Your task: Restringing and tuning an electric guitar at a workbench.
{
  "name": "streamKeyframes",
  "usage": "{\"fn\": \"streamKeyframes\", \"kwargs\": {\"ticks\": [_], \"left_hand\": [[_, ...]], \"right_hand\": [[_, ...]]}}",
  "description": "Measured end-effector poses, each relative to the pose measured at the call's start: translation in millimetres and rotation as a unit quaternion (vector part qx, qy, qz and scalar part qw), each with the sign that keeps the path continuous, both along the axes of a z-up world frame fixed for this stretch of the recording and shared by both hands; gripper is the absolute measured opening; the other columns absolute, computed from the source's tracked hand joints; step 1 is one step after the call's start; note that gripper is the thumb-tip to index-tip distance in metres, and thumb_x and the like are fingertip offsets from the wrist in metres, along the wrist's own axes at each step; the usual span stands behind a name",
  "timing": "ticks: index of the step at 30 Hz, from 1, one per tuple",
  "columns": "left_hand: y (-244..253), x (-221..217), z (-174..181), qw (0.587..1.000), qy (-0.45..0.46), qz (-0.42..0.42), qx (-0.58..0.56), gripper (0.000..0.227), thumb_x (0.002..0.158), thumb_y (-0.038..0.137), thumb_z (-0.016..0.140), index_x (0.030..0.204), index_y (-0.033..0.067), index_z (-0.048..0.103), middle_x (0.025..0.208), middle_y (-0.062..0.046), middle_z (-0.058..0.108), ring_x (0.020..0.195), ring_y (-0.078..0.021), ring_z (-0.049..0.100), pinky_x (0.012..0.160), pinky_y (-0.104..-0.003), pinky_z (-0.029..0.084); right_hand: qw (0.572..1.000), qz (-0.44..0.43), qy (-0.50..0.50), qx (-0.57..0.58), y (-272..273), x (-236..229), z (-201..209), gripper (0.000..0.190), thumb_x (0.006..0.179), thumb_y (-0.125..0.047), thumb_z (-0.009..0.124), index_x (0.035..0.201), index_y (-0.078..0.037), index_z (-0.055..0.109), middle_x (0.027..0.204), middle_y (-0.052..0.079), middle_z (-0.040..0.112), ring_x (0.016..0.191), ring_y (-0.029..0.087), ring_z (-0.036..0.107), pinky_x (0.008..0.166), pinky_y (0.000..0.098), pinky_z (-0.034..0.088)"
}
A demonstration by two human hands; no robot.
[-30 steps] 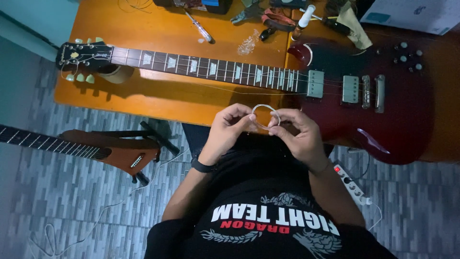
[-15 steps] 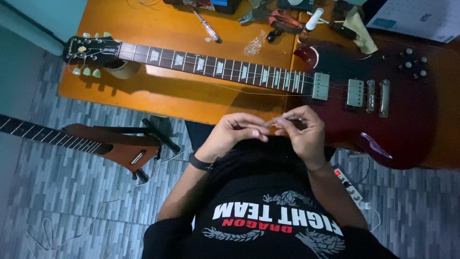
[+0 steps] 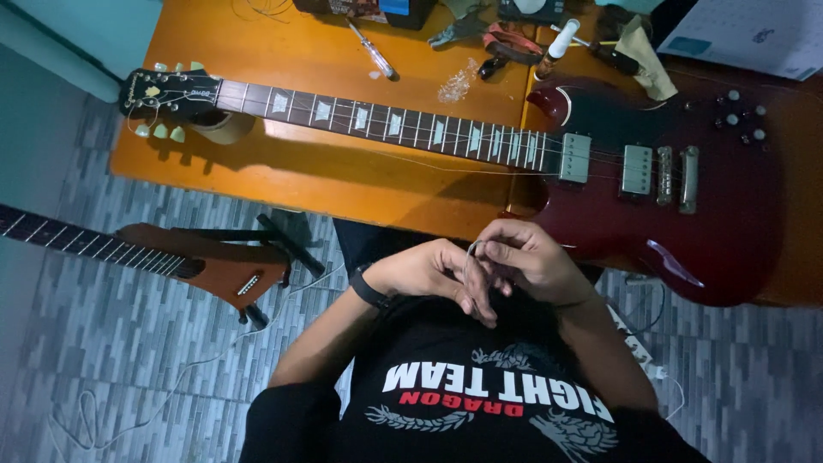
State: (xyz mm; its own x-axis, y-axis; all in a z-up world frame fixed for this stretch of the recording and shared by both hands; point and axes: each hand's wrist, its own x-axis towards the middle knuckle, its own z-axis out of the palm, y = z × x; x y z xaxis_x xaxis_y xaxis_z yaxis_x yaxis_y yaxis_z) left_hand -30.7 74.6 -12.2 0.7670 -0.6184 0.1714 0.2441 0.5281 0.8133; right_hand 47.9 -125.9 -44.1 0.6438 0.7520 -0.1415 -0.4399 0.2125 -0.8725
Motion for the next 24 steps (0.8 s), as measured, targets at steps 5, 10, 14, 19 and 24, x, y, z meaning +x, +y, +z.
{"fn": "streamKeyframes", "kwargs": {"ticks": [5, 10, 14, 19, 24], "left_hand": [[1, 2, 22, 0.976, -0.158, 0.109, 0.103, 0.016, 0.081, -0.003, 0.081, 0.097, 0.0005, 0.077, 0.085, -0.019, 0.077, 0.079, -0.024, 0.078, 0.065, -0.031, 0.062], [-12, -11, 37, 0.892, -0.312, 0.266, 0.191, 0.014, 0.081, 0.004, 0.085, 0.081, 0.0019, 0.072, 0.063, -0.018, 0.066, 0.055, -0.0309, 0.07, 0.037, -0.028, 0.048], [-14, -10, -10, 0.814, -0.313, 0.43, 0.231, 0.027, 0.082, 0.012, 0.087, 0.072, 0.011, 0.062, 0.073, -0.003, 0.073, 0.057, -0.0224, 0.067, 0.044, -0.025, 0.047], [-18, -9, -36, 0.745, -0.211, 0.562, 0.291, 0.037, 0.083, 0.009, 0.083, 0.068, 0.0137, 0.049, 0.062, -0.003, 0.061, 0.054, -0.0302, 0.061, 0.045, -0.027, 0.044], [-14, -6, -6, 0.709, -0.148, 0.561, 0.401, 0.024, 0.079, 0.002, 0.077, 0.076, 0.0077, 0.053, 0.063, -0.013, 0.057, 0.063, -0.0422, 0.064, 0.052, -0.039, 0.049]], "right_hand": [[0.996, 0.027, 0.089, 0.008, -1, 0, -24, 0.022, 0.102, -0.014, 0.058, 0.103, 0.008, 0.061, 0.064, 0.042, 0.061, 0.039, 0.053, 0.06, 0.019, 0.0402, 0.042], [0.996, 0.025, 0.082, 0.016, 4, -4, -22, 0.024, 0.103, -0.015, 0.055, 0.101, 0.009, 0.059, 0.061, 0.046, 0.057, 0.035, 0.056, 0.054, 0.015, 0.0446, 0.038], [0.995, -0.054, -0.066, 0.044, 0, -7, -21, 0.017, 0.102, -0.006, 0.052, 0.106, 0.01, 0.057, 0.072, 0.04, 0.062, 0.041, 0.049, 0.06, 0.021, 0.0493, 0.045], [0.886, -0.15, -0.426, -0.107, -3, -17, -5, 0.013, 0.099, -0.009, 0.061, 0.103, 0.003, 0.066, 0.085, 0.018, 0.077, 0.066, 0.045, 0.071, 0.044, 0.0403, 0.057], [0.813, -0.207, -0.527, -0.135, 20, -30, 23, 0.007, 0.095, -0.005, 0.069, 0.099, 0.0, 0.072, 0.094, 0.017, 0.077, 0.074, 0.045, 0.07, 0.057, 0.0436, 0.06]]}}
